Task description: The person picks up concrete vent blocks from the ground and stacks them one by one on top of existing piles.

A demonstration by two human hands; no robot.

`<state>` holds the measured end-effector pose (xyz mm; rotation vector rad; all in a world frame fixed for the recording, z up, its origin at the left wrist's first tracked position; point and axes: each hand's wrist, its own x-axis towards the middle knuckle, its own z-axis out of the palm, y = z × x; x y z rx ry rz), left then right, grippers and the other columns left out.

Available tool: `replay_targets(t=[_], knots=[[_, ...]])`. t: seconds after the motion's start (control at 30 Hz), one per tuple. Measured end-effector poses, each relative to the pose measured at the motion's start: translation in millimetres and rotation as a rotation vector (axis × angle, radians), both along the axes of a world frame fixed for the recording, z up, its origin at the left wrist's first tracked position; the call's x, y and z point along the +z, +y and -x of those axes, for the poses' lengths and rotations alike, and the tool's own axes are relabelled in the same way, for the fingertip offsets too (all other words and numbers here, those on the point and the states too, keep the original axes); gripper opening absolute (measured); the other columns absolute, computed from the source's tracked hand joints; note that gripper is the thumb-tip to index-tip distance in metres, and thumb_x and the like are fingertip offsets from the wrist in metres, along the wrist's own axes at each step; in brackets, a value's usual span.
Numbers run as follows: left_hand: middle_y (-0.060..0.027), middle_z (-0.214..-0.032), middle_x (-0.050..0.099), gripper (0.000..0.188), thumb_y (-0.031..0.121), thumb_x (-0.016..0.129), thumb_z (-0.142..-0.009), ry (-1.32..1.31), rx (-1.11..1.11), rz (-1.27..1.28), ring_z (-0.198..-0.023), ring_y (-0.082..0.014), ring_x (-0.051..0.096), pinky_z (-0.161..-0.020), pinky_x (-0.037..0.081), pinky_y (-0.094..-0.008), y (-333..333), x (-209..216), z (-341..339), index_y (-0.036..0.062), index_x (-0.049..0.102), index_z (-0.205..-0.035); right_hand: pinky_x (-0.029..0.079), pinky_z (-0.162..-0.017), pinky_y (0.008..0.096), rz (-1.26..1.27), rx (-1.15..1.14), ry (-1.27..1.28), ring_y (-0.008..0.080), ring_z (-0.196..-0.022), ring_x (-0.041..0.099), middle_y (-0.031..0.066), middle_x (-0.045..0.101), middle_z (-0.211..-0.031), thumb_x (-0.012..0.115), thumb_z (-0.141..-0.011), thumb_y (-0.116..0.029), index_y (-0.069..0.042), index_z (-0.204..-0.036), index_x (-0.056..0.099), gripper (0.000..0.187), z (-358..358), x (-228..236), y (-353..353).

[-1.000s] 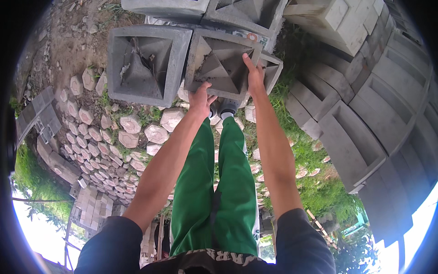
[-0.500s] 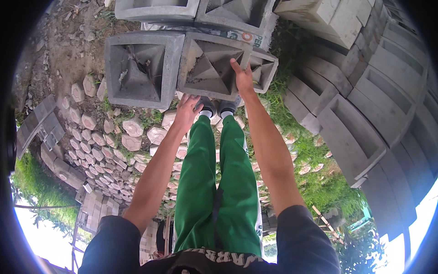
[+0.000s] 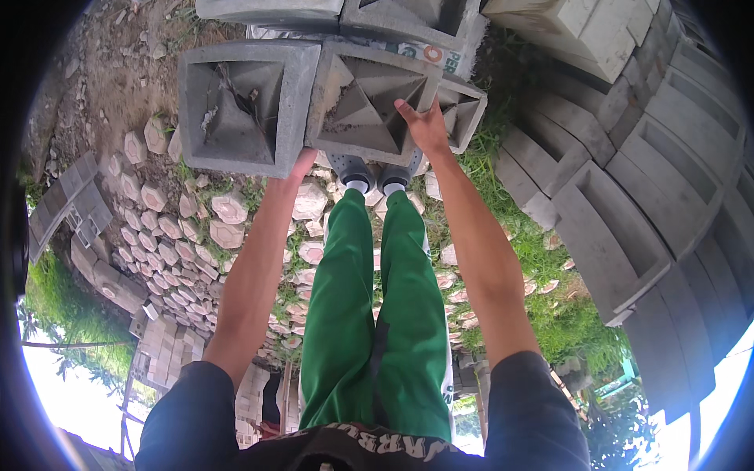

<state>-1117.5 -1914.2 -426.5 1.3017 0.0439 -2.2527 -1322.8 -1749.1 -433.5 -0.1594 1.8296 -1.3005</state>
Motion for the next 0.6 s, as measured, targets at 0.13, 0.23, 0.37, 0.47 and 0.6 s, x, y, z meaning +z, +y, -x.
replay_targets(t=[0.13, 0.23, 0.37, 0.47, 0.6], knots=[[-0.0093, -0.144, 0.045, 0.047, 0.03, 0.038, -0.098, 0.071, -0.001, 0.013, -0.133, -0.0262, 0.04, -0.112, 0.032, -0.0405, 1, 5, 4, 0.007, 0.042, -0.139, 0.042, -0.097, 0.0324, 0.099, -0.051, -0.054, 0.0195, -0.111, 0.055, 0.0121, 0.06, -0.122, 0.072, -0.087, -0.023, 0.001, -0.132, 0.041, 0.06, -5, -3, 7], [-0.0099, -0.144, 0.044, 0.047, 0.03, 0.036, -0.099, -0.11, -0.343, 0.305, -0.132, -0.0269, 0.041, -0.112, 0.032, -0.0401, 3, -1, -8, 0.0066, 0.042, -0.139, 0.041, -0.097, 0.0329, 0.057, -0.053, -0.128, 0.02, -0.112, 0.055, 0.0128, 0.059, -0.123, 0.073, -0.086, -0.024, 0.001, -0.133, 0.041, 0.062, -8, -1, 4], [-0.0101, -0.143, 0.045, 0.047, 0.032, 0.037, -0.098, 0.008, -0.221, 0.228, -0.131, -0.0274, 0.042, -0.112, 0.032, -0.0404, 2, -5, 7, 0.0077, 0.043, -0.139, 0.041, -0.098, 0.0333, 0.006, -0.022, -0.04, 0.0214, -0.113, 0.055, 0.014, 0.06, -0.121, 0.075, -0.084, -0.029, 0.001, -0.134, 0.039, 0.068, -2, -3, 10], [-0.01, -0.143, 0.046, 0.046, 0.031, 0.038, -0.099, 0.126, -0.04, 0.025, -0.13, -0.0278, 0.043, -0.111, 0.033, -0.0409, -9, -20, -18, 0.0079, 0.044, -0.138, 0.041, -0.099, 0.0339, 0.012, 0.109, 0.008, 0.0229, -0.114, 0.056, 0.0148, 0.061, -0.121, 0.075, -0.082, -0.032, 0.0, -0.134, 0.038, 0.071, 3, -2, 0], [-0.0098, -0.144, 0.044, 0.046, 0.031, 0.038, -0.098, 0.144, 0.067, -0.123, -0.132, -0.0288, 0.041, -0.111, 0.032, -0.0434, 7, 0, 12, 0.0083, 0.045, -0.137, 0.041, -0.1, 0.0349, -0.086, 0.017, 0.052, 0.0259, -0.115, 0.057, 0.0162, 0.061, -0.122, 0.076, -0.08, -0.036, -0.001, -0.133, 0.04, 0.073, 6, -6, 16]])
